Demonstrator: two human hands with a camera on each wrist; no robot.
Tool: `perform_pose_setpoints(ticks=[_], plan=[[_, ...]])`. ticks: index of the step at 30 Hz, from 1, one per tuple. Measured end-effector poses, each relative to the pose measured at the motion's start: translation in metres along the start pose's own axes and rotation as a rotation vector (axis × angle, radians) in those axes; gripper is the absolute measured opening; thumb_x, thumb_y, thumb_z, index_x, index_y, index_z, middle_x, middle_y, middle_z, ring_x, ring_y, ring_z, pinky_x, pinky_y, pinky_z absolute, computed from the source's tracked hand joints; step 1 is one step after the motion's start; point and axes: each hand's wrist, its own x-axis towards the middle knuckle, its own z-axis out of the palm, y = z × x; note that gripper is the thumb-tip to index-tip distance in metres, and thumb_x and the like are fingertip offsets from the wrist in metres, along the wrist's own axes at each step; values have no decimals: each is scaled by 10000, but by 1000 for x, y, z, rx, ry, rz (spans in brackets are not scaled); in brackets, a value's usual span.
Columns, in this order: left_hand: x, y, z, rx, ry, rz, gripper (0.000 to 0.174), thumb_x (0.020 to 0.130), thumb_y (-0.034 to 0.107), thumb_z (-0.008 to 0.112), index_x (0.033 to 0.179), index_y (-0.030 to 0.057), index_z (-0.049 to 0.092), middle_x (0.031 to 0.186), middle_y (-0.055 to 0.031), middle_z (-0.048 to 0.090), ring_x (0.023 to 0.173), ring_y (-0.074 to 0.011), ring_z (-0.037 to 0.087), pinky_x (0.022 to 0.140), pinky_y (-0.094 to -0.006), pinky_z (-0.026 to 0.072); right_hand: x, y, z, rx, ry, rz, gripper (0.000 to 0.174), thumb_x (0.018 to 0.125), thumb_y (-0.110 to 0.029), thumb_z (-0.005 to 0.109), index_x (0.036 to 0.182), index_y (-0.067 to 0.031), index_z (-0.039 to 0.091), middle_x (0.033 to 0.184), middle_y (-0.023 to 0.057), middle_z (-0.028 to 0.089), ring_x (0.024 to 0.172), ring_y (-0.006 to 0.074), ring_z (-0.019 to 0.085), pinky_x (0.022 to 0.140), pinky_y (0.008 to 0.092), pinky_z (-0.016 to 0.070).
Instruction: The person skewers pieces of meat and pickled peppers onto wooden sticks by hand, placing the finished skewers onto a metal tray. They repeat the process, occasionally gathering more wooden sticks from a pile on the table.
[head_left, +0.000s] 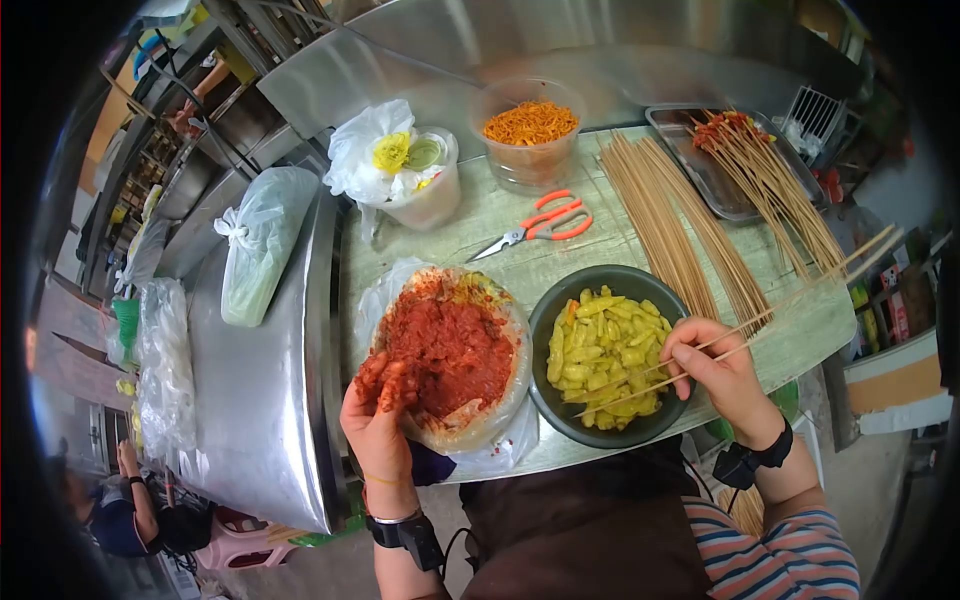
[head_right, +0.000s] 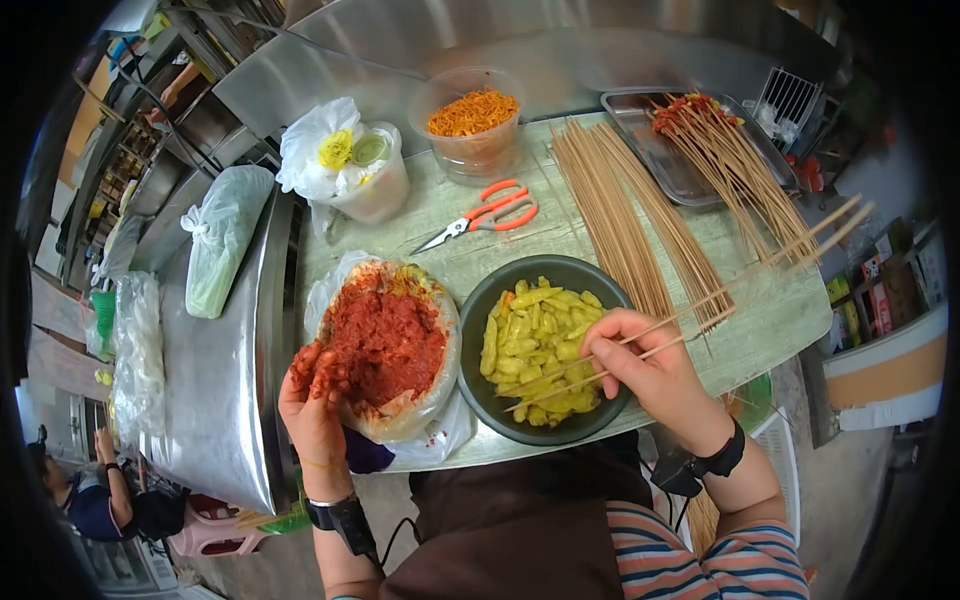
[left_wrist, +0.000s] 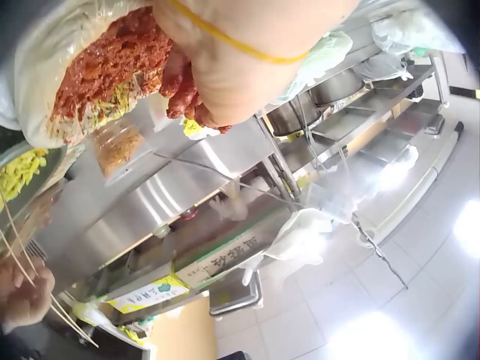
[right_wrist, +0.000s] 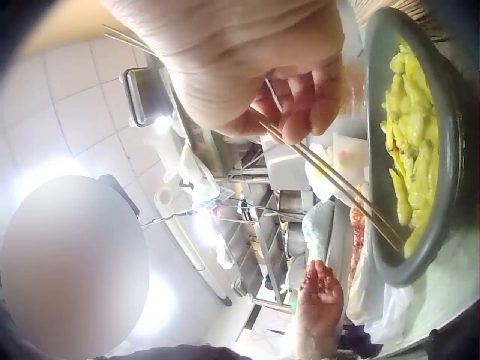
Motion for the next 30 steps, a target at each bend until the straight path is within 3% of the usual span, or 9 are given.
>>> perform_pose_setpoints(ticks=[3,5,6,7,9,10,16,25,30], plan=[[0,-3,0,236,-32,10,216,822,17,631,1032,-27,616,921,-78,658,829,-108,602,723,-228,479,-3,2,-4,-29,-16,43,202,938,-160,480,861,-3,581,697,14,529,570,63,495,540,181,399],[2,-2,2,739,-297,169,138,787,26,667,917,-21,659,874,-72,663,808,-121,606,714,-237,477,-4,6,-7,-34,-18,43,245,952,-199,462,864,-5,583,691,16,525,568,67,496,541,183,399],[1,1,12,851,-311,160,121,727,28,700,845,7,685,839,-92,667,767,-170,622,696,-265,481,-4,9,-8,9,17,25,277,959,-226,444,861,-7,581,687,19,523,564,71,497,539,185,398],[2,0,17,852,-310,158,121,727,28,700,845,7,685,839,-92,667,767,-170,622,696,-265,481,-4,14,-9,49,52,5,309,967,-254,425,858,-9,578,682,22,521,561,76,497,537,188,397],[4,-3,25,1167,-452,238,181,684,31,709,865,41,694,823,-120,657,741,-234,623,675,-301,485,-7,27,-11,55,87,-13,318,970,-260,415,852,-11,573,682,24,522,557,78,496,533,190,396],[5,-6,29,1186,-465,283,233,645,43,718,876,63,691,805,-127,635,736,-292,606,665,-346,488,-8,34,-10,61,125,-30,327,973,-266,405,847,-13,569,681,26,523,552,80,494,528,191,394],[10,-3,53,1401,-539,371,195,635,86,709,819,66,650,786,-114,609,744,-312,601,641,-385,488,-11,47,-7,38,180,-56,322,974,-260,401,841,-13,558,659,29,516,534,81,485,514,192,388],[14,-11,67,1595,-538,257,214,672,164,682,835,60,588,758,-144,620,711,-320,621,609,-409,498,-11,50,-7,32,194,-77,303,972,-242,409,845,-9,555,650,28,517,521,83,491,500,192,389],[16,-15,66,1536,-493,265,162,685,162,671,779,57,592,759,-142,621,715,-321,616,612,-414,493,-12,49,-6,39,201,-65,294,971,-237,415,850,-9,557,643,27,524,521,79,496,501,188,394]])
